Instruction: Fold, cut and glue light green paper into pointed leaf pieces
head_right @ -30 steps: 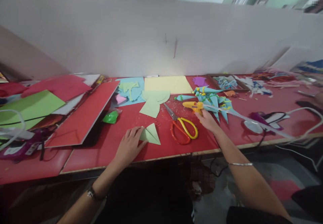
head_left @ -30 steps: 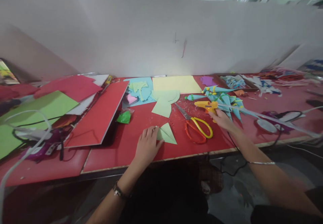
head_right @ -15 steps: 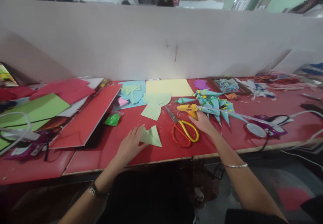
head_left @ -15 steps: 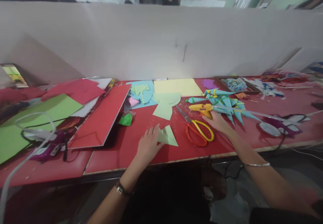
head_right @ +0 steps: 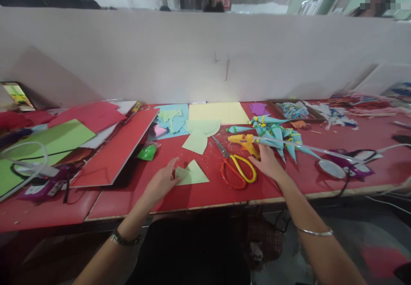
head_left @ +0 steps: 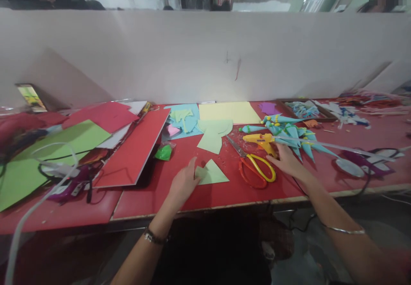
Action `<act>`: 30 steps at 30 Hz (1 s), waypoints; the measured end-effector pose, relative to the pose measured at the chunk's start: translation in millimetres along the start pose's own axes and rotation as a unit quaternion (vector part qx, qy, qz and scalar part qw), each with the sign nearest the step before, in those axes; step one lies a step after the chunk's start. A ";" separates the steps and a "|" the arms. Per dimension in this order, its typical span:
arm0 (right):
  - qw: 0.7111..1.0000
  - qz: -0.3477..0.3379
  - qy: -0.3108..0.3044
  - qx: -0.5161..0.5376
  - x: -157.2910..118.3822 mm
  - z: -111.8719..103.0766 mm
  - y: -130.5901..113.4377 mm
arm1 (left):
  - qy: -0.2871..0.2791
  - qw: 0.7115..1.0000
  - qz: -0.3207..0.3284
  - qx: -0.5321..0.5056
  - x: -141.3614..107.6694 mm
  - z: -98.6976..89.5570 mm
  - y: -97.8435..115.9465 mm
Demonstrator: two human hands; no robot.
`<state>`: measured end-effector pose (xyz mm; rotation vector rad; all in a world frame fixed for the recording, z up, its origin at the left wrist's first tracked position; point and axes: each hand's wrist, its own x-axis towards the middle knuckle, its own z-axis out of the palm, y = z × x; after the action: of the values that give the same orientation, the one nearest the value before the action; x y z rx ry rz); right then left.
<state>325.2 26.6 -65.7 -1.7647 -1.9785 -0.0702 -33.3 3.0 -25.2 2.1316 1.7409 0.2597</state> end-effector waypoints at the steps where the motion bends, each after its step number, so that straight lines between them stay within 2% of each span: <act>1: 1.000 0.004 -0.002 -0.004 -1.1 1.1 0.5 | -0.005 1.000 -0.011 0.007 -0.2 -2.6 0.5; 8: 0.997 0.040 -0.005 -0.069 -14.2 1.9 0.8 | -0.027 0.998 -0.012 0.050 4.9 -14.7 -6.7; 14: 0.995 0.045 0.002 -0.085 -42.0 -30.1 -9.2 | 0.034 0.997 0.062 0.001 9.5 -18.4 -20.0; 19: 0.998 0.019 -0.035 0.045 -55.9 -48.1 -45.7 | -0.008 0.997 0.079 -0.012 10.9 -18.6 -26.2; 22: 0.988 0.017 -0.076 0.136 -53.8 -51.6 -72.9 | 0.019 0.997 0.073 -0.027 12.3 -21.1 -27.7; 26: 0.971 0.018 -0.084 0.223 -40.0 -52.4 -99.9 | 0.053 0.990 0.095 -0.091 16.9 -29.3 -25.9; 30: 0.929 0.048 -0.074 0.358 -15.4 -47.4 -116.2 | 0.103 0.971 0.121 -0.176 25.5 -36.0 -19.4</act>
<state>231.0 -23.4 2.1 -1.3886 -1.6879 0.7442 -58.6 37.1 -2.5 2.1025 1.4009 0.8188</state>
